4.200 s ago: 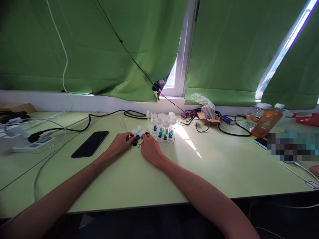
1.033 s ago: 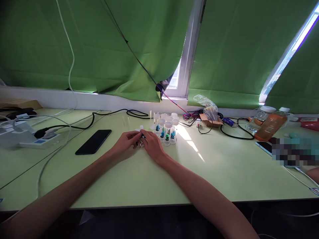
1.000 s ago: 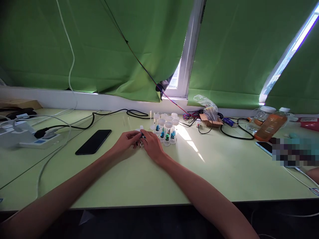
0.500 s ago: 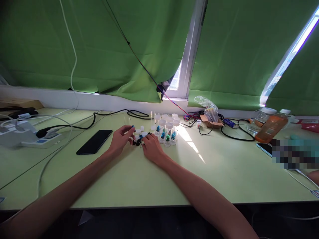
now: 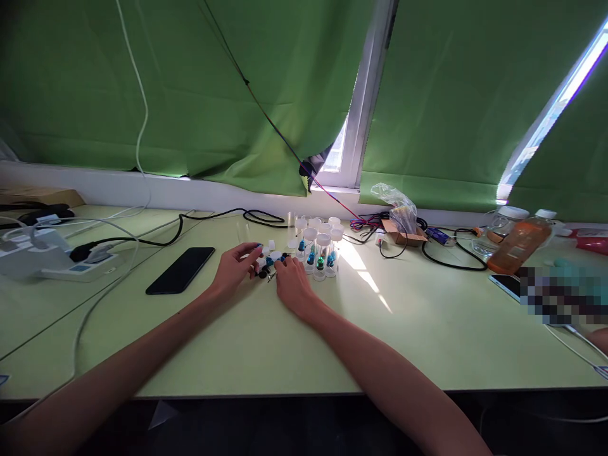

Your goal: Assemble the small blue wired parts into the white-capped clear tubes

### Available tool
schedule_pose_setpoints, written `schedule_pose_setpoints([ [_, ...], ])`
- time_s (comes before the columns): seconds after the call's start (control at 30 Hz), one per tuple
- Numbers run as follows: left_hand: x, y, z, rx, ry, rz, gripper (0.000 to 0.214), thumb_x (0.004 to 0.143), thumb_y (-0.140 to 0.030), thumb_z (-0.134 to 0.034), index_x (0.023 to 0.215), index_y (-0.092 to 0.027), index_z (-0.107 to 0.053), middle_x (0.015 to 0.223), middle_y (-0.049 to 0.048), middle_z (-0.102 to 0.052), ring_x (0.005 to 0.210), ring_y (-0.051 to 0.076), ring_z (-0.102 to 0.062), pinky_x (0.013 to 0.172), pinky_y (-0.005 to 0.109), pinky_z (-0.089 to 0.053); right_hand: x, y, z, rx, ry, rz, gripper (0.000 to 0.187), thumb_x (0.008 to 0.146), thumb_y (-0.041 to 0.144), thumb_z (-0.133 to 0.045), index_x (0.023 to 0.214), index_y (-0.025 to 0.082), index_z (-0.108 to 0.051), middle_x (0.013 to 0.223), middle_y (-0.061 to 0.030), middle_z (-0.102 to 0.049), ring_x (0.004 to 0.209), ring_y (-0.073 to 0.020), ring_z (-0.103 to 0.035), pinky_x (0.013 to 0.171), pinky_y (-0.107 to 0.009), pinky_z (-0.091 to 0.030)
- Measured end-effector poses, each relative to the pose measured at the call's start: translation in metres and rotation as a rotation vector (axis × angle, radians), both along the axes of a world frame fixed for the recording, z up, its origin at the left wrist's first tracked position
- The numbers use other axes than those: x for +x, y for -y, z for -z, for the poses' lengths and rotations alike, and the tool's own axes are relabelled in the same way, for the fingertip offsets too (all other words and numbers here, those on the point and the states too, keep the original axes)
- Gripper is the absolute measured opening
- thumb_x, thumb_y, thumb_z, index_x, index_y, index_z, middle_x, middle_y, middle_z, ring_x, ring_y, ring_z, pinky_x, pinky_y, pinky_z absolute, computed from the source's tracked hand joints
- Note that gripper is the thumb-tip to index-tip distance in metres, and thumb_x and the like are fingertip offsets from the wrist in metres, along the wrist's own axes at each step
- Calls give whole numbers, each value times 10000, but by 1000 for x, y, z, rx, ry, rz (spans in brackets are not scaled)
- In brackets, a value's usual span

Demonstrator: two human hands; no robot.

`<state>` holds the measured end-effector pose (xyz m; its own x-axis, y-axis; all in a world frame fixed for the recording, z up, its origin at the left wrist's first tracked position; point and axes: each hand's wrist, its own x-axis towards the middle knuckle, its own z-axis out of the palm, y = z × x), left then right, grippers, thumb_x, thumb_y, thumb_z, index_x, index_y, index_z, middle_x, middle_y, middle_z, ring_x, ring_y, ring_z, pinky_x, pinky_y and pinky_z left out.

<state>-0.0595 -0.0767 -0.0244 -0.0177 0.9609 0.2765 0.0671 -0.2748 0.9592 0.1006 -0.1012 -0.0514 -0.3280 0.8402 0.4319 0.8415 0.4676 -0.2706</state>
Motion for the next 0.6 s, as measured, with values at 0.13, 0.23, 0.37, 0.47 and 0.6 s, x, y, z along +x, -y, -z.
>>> schedule_pose_setpoints([
  [0.13,1,1,0,25,-11,3,478,712,-526,-731,968,-130,-656,810,65,-656,487,100,-537,386,231,-410,1,0,0,-4,22,3,270,890,89,-452,1090,151,-622,1036,-120,-589,964,-239,-532,850,-340,-416],
  [0.23,1,2,-1,41,-21,-2,459,719,-539,-718,935,-138,-657,805,63,-656,475,98,-531,382,232,-407,2,-1,1,5,33,-1,293,888,71,-427,1090,158,-620,1030,-115,-589,935,-233,-535,841,-339,-408],
  [0.37,1,3,-1,47,-39,2,454,722,-548,-711,923,-145,-651,790,57,-654,478,104,-537,382,237,-412,2,-1,1,7,53,8,314,872,59,-423,1093,164,-619,1022,-110,-592,920,-231,-535,843,-343,-394],
  [0.47,0,3,0,52,-50,14,452,719,-545,-719,922,-148,-645,780,51,-654,480,104,-533,387,239,-417,1,1,-1,3,68,15,318,863,63,-430,1101,159,-617,1022,-114,-597,933,-238,-534,836,-344,-389],
  [0.6,0,4,0,57,-55,30,435,720,-533,-728,914,-153,-643,755,39,-637,500,111,-538,390,236,-424,0,4,-4,7,85,40,328,855,59,-439,1112,155,-619,1024,-121,-607,947,-250,-528,840,-361,-378],
])
